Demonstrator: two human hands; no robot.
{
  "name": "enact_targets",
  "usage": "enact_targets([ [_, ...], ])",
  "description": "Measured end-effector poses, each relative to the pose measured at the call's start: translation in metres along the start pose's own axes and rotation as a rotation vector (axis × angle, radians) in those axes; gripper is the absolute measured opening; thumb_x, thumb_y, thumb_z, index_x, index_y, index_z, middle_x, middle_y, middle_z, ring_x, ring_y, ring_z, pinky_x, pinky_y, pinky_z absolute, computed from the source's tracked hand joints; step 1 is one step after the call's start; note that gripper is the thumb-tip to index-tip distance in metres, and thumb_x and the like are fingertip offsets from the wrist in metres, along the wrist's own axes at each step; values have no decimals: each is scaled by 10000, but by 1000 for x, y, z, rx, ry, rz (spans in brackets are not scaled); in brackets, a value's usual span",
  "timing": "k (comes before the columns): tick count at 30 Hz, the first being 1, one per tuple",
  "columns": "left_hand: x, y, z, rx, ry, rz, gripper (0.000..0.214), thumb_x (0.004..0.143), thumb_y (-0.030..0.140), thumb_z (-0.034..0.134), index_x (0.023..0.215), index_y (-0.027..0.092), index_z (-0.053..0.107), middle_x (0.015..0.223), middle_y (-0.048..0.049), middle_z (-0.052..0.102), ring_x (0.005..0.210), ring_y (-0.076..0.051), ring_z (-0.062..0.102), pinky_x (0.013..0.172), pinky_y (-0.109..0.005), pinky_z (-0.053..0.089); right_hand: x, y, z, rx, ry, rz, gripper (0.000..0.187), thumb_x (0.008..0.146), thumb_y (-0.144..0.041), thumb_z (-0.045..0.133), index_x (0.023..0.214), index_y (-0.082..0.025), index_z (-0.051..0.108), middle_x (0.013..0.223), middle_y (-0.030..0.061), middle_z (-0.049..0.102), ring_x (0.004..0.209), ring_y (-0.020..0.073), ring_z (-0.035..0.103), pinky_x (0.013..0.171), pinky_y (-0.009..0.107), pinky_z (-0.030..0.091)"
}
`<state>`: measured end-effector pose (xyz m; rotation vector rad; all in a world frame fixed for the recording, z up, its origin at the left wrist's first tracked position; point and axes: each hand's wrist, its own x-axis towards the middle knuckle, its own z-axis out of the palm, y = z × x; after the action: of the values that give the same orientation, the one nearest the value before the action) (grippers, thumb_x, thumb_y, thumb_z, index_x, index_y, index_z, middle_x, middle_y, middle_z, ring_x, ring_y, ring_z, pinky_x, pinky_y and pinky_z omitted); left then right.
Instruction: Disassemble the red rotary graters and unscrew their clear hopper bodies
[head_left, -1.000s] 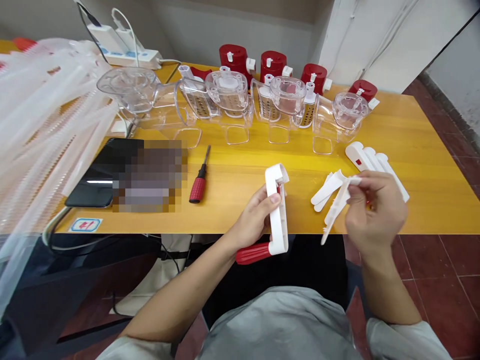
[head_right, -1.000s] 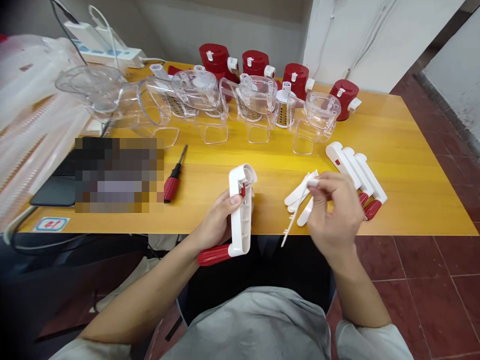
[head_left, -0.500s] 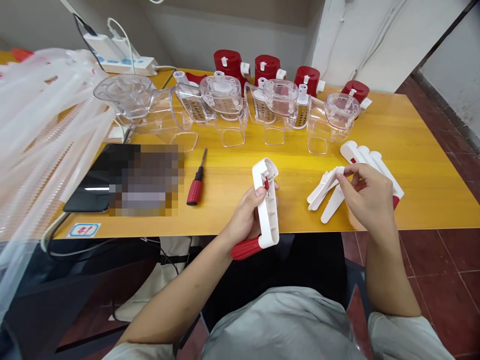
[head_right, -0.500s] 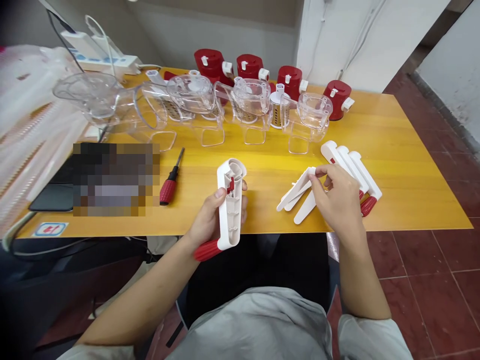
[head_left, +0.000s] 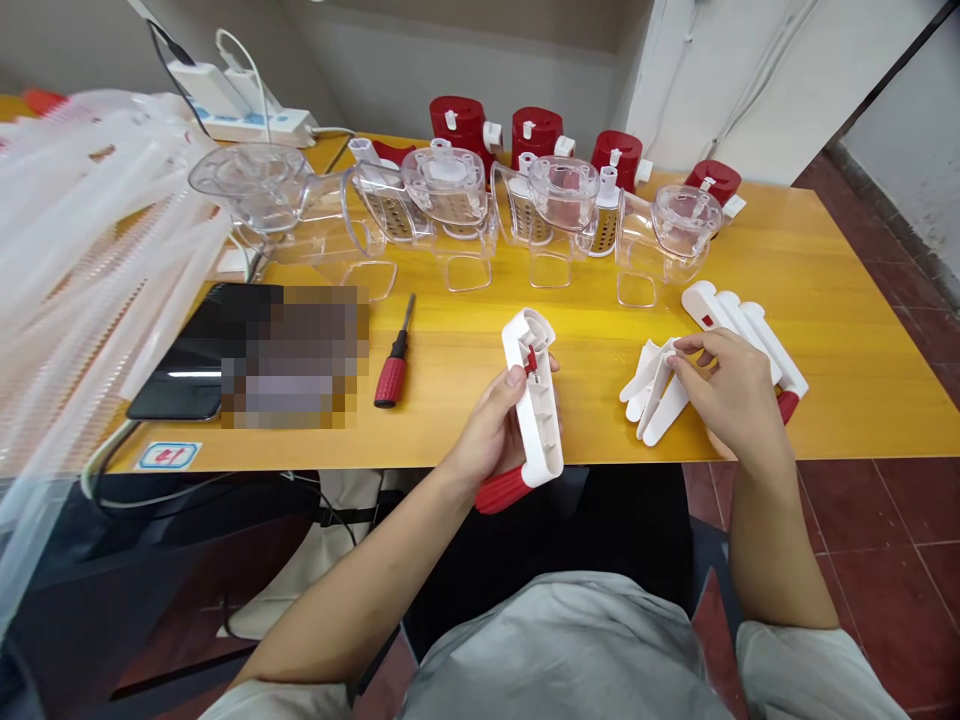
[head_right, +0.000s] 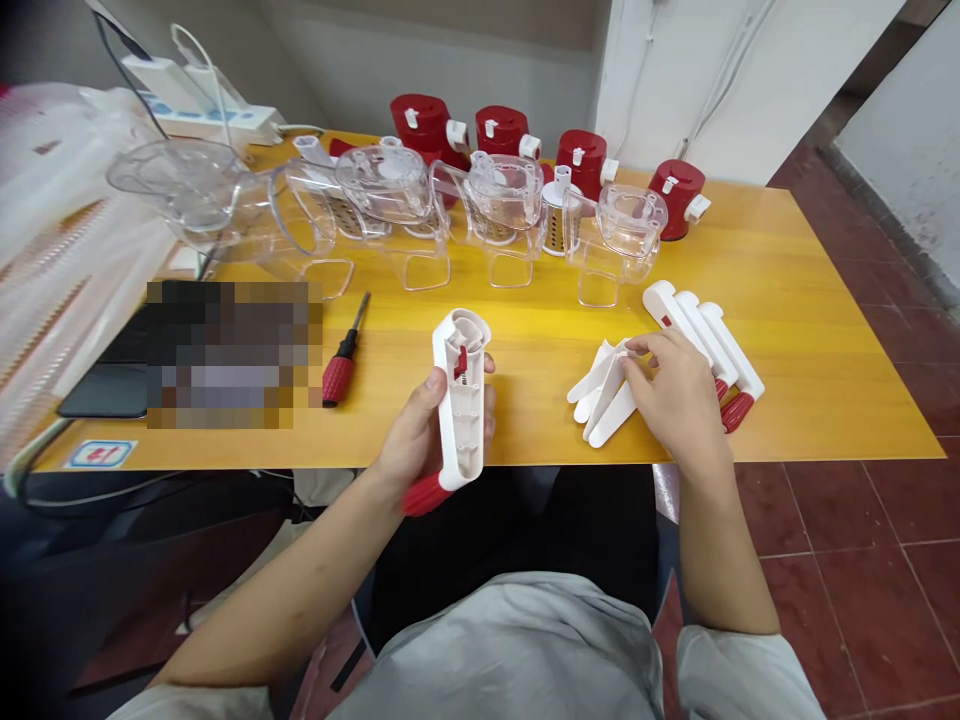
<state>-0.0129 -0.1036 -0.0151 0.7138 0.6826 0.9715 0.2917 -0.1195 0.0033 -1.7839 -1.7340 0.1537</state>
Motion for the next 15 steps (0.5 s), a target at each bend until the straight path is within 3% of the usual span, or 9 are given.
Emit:
enact_targets([
  [6, 3, -4, -1, -18, -3, 18, 885, 663, 824, 1100, 1175, 238, 679, 781, 53, 755, 632, -185, 788, 548, -275, 669, -2, -4, -6, 32, 72, -34, 312, 1080, -471, 747, 1184, -195, 851, 1140, 126, 859, 948, 267, 746, 915, 473, 607],
  [10, 4, -8, -5, 37, -61, 94, 835, 705, 788, 1098, 1100, 252, 594, 715, 75, 730, 519, -165, 737, 499, -255, 645, -16, -35, -9, 131, 182, -133, 280, 1173, -442, 641, 1108, -217, 794, 1038, 98, 831, 895, 226, 739, 876, 430, 615],
  [13, 3, -11, -4, 130, -45, 179, 830, 678, 702, 1142, 1054, 248, 559, 730, 68, 731, 502, -134, 687, 478, -217, 569, -35, -70, -1, 240, 20, -314, 169, 1149, -386, 717, 1206, -238, 776, 1092, 59, 846, 907, 189, 785, 830, 357, 649],
  [15, 1, -11, -2, 214, -2, 236, 832, 605, 594, 1199, 1007, 228, 569, 748, 54, 738, 569, -106, 672, 544, -187, 551, -45, -88, 10, 277, -97, -427, 196, 1107, -350, 781, 1270, -242, 762, 1145, 41, 859, 966, 178, 817, 856, 324, 669],
])
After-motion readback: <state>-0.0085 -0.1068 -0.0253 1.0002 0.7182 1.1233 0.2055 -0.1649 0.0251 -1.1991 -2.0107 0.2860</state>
